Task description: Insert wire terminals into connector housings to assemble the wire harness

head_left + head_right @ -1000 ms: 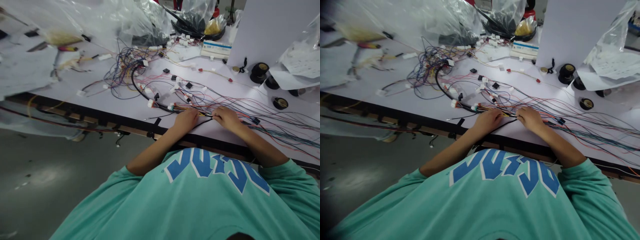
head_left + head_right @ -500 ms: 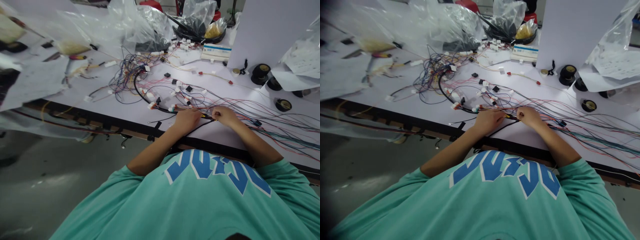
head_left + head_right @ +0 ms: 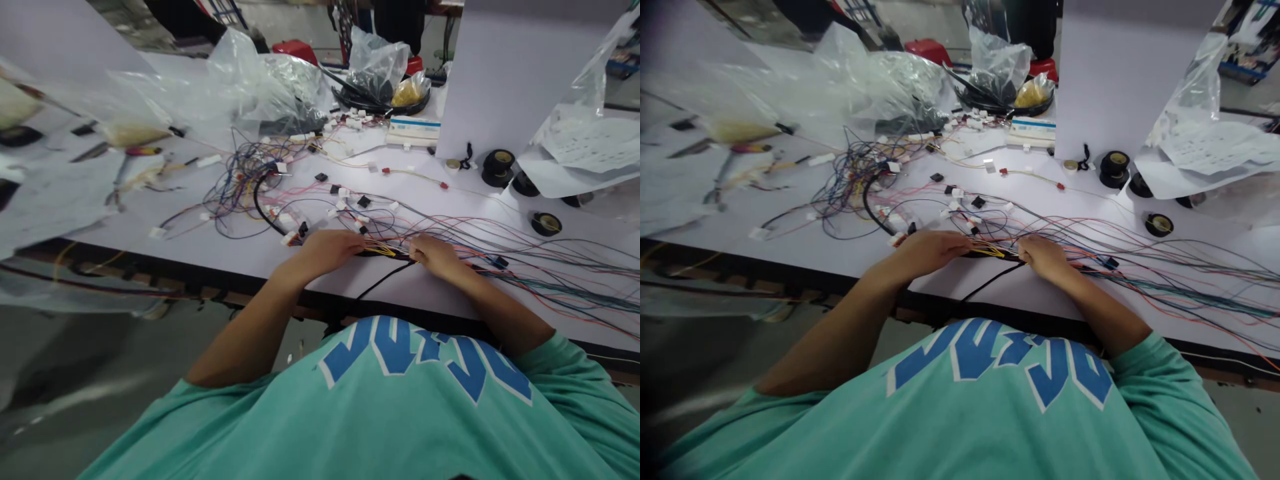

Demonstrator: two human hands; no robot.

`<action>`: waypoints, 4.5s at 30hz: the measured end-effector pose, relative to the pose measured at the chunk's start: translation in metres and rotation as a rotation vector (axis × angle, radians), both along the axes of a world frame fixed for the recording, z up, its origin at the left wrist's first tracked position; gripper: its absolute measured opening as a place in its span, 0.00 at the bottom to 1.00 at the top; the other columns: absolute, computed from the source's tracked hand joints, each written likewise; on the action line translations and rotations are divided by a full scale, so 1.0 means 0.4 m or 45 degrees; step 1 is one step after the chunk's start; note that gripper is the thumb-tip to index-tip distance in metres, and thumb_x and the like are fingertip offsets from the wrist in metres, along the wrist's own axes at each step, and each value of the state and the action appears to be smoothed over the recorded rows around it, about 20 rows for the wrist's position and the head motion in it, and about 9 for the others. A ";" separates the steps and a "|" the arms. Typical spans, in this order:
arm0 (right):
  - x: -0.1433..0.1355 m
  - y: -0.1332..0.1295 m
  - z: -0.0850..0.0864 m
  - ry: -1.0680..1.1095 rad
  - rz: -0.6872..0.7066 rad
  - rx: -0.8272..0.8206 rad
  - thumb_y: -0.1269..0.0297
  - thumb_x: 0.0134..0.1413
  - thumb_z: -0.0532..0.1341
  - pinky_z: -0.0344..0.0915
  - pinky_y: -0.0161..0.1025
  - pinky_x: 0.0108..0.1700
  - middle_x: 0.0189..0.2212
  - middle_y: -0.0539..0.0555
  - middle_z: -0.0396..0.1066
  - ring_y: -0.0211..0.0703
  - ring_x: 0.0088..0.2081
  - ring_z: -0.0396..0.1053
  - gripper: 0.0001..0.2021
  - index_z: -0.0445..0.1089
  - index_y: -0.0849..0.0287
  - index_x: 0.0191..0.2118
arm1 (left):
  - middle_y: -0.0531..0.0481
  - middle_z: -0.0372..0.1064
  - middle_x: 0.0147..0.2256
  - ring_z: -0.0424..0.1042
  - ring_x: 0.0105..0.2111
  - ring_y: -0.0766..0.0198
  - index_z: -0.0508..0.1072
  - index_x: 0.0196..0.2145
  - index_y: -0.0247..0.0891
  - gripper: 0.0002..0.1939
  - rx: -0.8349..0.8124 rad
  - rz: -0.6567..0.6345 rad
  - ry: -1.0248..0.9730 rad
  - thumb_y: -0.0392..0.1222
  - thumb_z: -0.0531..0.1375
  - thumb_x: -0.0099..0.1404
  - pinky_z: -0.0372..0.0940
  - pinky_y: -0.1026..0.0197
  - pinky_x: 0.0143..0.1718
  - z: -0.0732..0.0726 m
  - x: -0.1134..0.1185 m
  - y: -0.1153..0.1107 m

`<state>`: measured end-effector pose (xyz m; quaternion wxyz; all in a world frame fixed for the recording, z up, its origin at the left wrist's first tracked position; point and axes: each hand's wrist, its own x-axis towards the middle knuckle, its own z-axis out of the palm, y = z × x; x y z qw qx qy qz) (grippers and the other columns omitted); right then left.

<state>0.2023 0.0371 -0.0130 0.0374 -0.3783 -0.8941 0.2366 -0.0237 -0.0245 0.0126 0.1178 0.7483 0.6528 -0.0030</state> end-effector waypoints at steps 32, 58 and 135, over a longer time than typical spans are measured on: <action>-0.078 0.323 0.001 0.083 -0.630 0.185 0.73 0.57 0.51 0.60 0.41 0.46 0.41 0.58 0.68 0.42 0.43 0.64 0.04 0.59 0.59 0.32 | 0.44 0.77 0.32 0.75 0.26 0.52 0.74 0.45 0.41 0.21 -0.088 0.246 -0.139 0.45 0.47 0.61 0.64 0.59 0.25 0.030 -0.051 -0.075; -0.039 -0.062 0.048 0.419 -0.076 0.421 0.63 0.56 0.48 0.56 0.37 0.25 0.22 0.52 0.67 0.42 0.22 0.65 0.05 0.56 0.54 0.31 | 0.52 0.71 0.28 0.69 0.21 0.73 0.73 0.31 0.30 0.19 -0.373 0.519 -2.628 0.42 0.72 0.42 0.70 0.65 0.29 -0.064 -0.028 -0.104; -0.235 -0.048 0.078 0.785 0.181 -0.337 0.68 0.46 0.56 0.57 0.35 0.29 0.23 0.49 0.67 0.34 0.25 0.60 0.06 0.68 0.57 0.24 | 0.59 0.68 0.19 0.64 0.11 0.74 0.63 0.28 0.35 0.19 0.059 0.535 -2.546 0.48 0.68 0.51 0.67 0.68 0.18 -0.037 -0.010 -0.131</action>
